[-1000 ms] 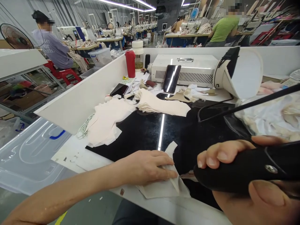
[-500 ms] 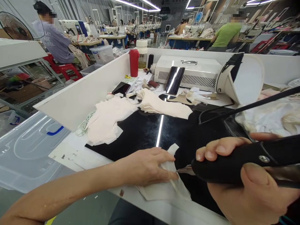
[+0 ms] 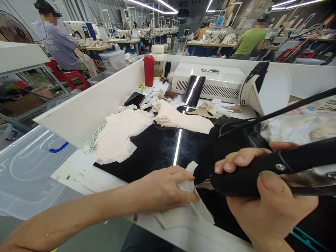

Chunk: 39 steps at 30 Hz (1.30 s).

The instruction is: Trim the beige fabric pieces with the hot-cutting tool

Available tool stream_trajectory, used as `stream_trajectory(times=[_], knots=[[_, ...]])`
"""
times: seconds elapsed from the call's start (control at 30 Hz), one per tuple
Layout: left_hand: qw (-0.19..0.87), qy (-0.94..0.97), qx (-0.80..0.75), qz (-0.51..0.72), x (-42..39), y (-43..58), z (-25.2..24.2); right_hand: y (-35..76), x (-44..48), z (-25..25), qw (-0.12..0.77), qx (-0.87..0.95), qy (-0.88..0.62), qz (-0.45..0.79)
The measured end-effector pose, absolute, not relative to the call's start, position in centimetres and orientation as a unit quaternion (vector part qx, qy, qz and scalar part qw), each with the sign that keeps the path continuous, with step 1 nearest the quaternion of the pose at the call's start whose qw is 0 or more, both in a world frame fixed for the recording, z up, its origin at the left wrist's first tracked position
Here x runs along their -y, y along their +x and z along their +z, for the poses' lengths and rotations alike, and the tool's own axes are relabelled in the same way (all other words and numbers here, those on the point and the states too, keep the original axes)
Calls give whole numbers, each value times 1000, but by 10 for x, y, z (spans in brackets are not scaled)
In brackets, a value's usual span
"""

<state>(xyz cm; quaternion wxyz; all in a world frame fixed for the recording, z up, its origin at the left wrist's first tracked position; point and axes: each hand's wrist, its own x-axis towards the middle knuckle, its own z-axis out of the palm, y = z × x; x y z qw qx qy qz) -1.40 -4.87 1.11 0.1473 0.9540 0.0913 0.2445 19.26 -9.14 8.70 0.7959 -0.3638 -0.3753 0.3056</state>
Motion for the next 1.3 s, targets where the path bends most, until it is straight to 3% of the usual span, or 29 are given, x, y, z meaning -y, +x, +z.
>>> stream_trajectory(times=[0.27, 0.53, 0.9, 1.3], knots=[[140, 952, -122, 243, 42, -7, 28, 194, 96, 89, 792, 400, -345, 306], [202, 961, -5, 191, 6, 13, 25, 192, 94, 87, 803, 389, -334, 305], [234, 955, -43, 177, 2, -15, 27, 192, 96, 85, 801, 386, -338, 308], [199, 955, -18, 217, 2, -17, 18, 196, 87, 96, 810, 377, -343, 291]])
